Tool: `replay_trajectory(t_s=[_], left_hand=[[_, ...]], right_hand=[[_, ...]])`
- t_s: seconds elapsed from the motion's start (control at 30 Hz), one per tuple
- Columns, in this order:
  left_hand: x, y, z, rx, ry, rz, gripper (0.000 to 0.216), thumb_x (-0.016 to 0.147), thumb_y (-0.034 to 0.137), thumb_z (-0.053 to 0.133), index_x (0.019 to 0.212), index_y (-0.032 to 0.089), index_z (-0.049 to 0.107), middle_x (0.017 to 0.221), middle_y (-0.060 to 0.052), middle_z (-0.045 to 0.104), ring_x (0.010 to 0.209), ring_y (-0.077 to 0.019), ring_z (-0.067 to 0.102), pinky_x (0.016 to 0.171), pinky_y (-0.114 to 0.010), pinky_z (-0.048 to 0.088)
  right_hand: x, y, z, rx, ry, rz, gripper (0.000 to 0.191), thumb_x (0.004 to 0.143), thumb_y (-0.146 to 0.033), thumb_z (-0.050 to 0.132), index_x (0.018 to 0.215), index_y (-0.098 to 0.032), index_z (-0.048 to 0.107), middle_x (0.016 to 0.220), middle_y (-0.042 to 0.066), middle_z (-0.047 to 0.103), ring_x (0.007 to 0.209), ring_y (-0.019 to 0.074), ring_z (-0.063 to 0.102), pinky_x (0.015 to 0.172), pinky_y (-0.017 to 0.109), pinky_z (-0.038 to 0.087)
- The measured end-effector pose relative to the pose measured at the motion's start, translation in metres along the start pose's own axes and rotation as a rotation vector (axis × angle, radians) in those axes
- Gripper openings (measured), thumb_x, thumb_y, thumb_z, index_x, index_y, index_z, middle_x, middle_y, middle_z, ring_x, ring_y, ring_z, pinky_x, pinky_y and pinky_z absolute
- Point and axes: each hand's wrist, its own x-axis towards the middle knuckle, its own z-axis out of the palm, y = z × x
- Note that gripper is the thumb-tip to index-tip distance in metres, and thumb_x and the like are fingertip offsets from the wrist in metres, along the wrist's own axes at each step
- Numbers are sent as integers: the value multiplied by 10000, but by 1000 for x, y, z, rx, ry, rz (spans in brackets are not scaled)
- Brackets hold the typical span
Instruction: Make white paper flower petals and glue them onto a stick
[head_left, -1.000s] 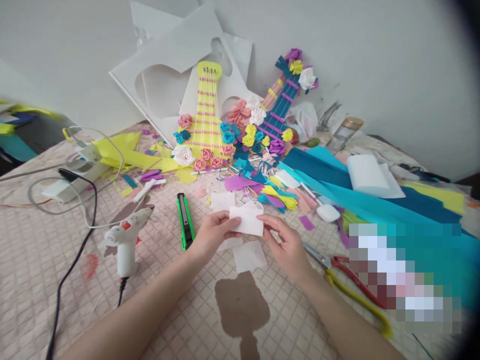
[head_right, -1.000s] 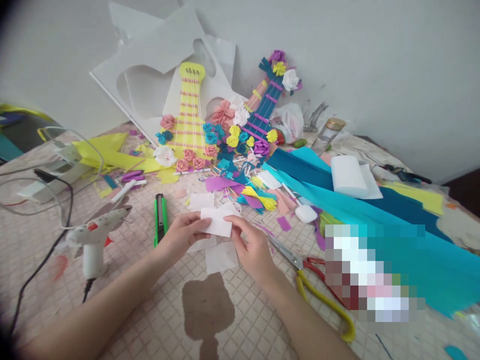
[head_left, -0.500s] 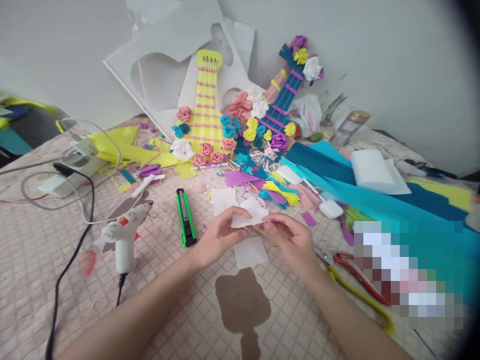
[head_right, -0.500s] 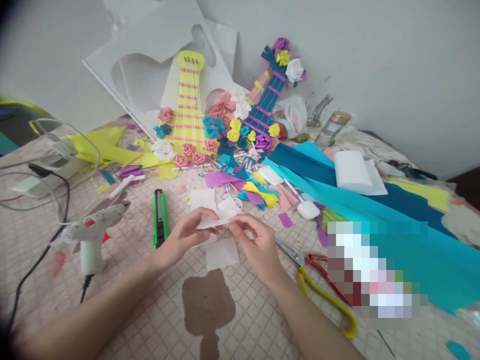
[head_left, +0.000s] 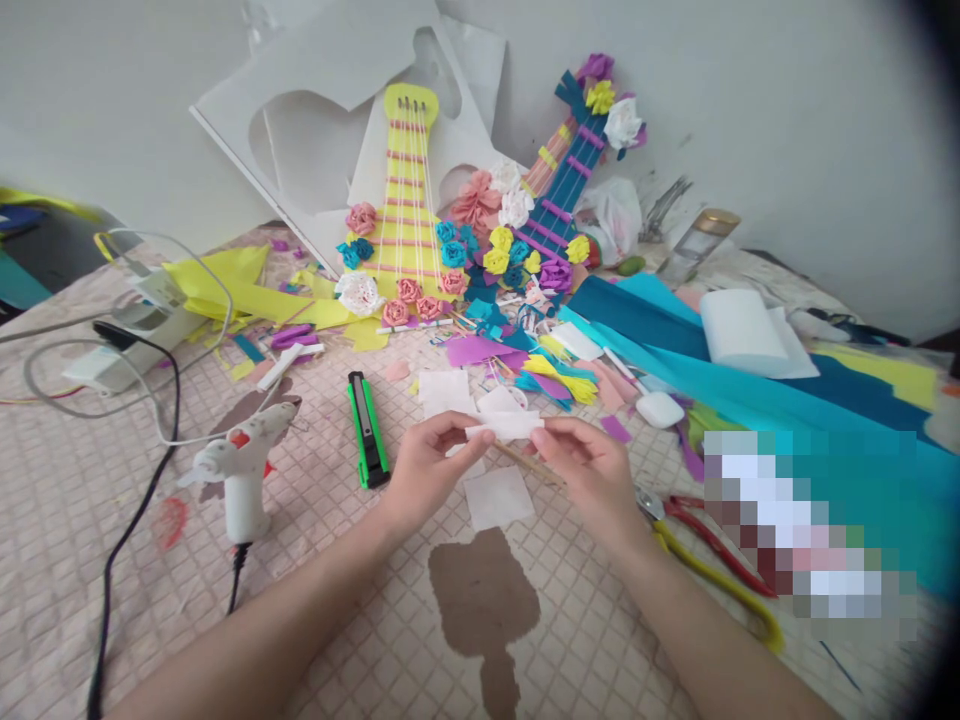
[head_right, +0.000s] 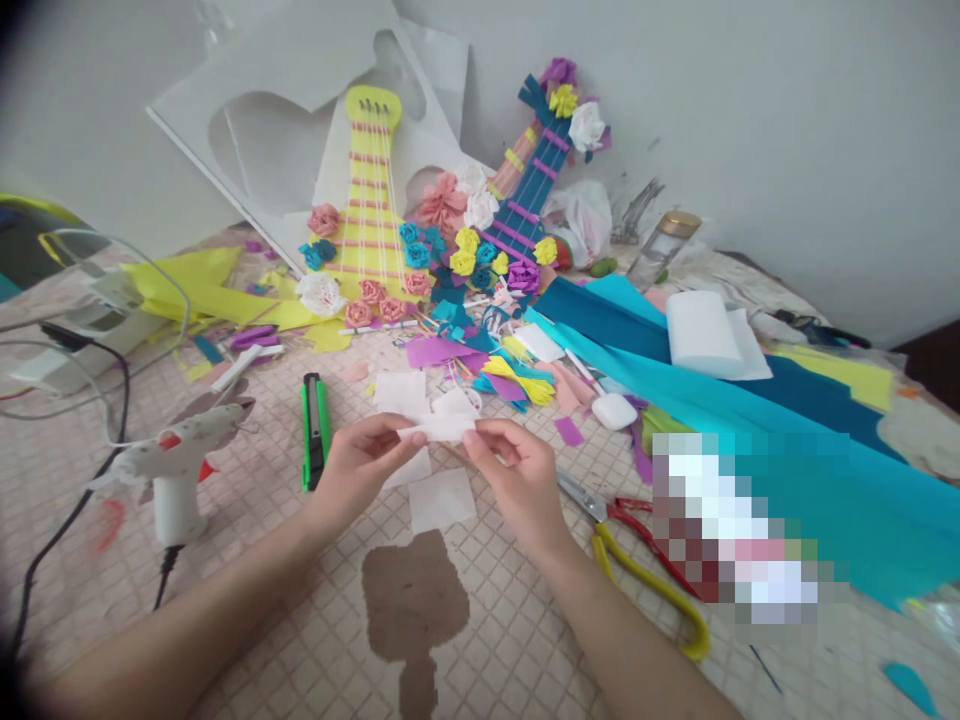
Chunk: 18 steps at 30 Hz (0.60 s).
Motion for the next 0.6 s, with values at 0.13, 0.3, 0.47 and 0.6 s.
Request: replay_trajectory(t_s=[0.13,0.3,0.47,0.6], left_hand=[[1,-1,2,-81,27,-48,137,695,216,697,683,137,585,660,19,598,623,-68,557,587,-154,441],[1,-2,3,-134,23,-61,157,695,200,698,680,137,555,628,41,556,580,-43,523,540,-133,409],[0,0,5,-140,50,-74,171,690,214,700,677,132,551,629,35,560,574,-47,526,530,-139,403],[0,3,6,-172,72,-89,223,677,216,708,802,155,533,663,33,603,600,-65,566,550,-152,423]], right_hand=[[0,0,1,43,13,26,204,673,-338,707,749,-175,612,637,4,652,592,144,630,599,268,513],[0,1,2,38,31,5,203,688,-331,691,761,-171,591,653,4,638,544,133,617,558,269,505],[0,2,2,95,13,-4,192,703,-289,682,803,-176,563,711,-5,638,546,108,612,561,246,500],[1,2,2,120,8,-8,231,705,-279,680,871,-185,552,721,-12,632,542,105,611,564,248,504]])
